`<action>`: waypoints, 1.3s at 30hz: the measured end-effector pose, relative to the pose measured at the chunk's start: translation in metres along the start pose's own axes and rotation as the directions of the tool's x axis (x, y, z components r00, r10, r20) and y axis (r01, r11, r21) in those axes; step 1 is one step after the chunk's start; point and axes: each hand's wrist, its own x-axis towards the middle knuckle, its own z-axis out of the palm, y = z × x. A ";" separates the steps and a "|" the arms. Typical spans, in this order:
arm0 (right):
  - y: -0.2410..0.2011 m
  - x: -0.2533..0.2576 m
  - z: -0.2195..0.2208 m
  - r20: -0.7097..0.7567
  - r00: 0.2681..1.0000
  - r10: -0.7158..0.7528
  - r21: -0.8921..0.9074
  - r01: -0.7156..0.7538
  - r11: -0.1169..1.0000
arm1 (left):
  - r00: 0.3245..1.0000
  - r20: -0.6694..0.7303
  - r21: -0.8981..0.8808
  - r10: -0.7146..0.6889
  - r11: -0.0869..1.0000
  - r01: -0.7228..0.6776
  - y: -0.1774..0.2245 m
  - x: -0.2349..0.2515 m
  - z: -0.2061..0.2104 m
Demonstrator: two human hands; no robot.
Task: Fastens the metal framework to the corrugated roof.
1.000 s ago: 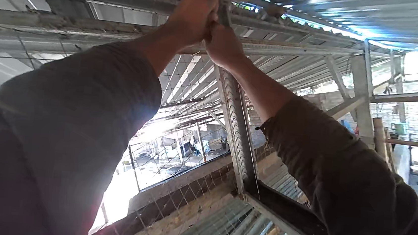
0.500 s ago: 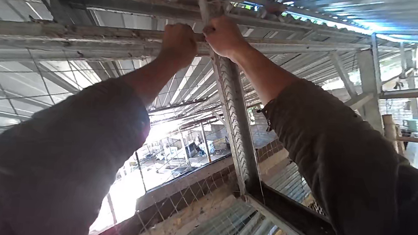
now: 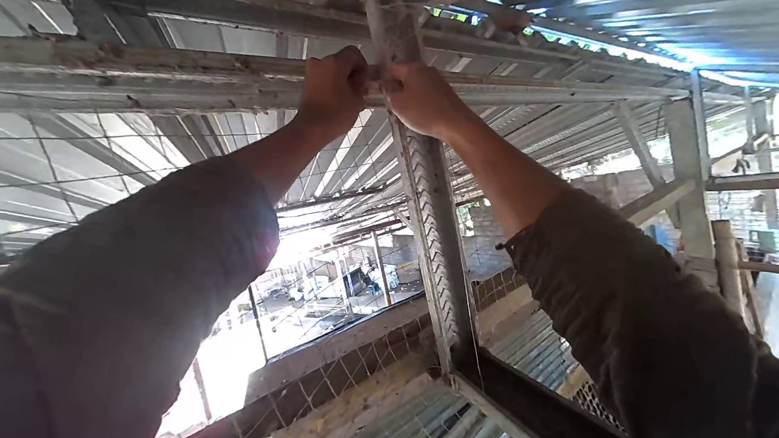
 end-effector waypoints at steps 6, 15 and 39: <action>0.001 -0.011 0.020 0.034 0.997 -0.067 -0.099 0.070 0.993 | 0.988 -0.068 0.009 0.140 0.990 -0.140 -0.009 0.000 0.005; -0.019 -0.021 -0.005 -0.054 0.996 -0.065 -0.115 0.058 0.992 | 0.969 -0.015 0.164 0.246 0.957 -0.240 -0.007 -0.006 -0.005; 0.001 0.007 0.030 -0.133 0.930 -0.343 -0.237 0.306 0.922 | 0.992 0.129 -0.122 0.017 0.993 -0.001 -0.001 -0.003 -0.035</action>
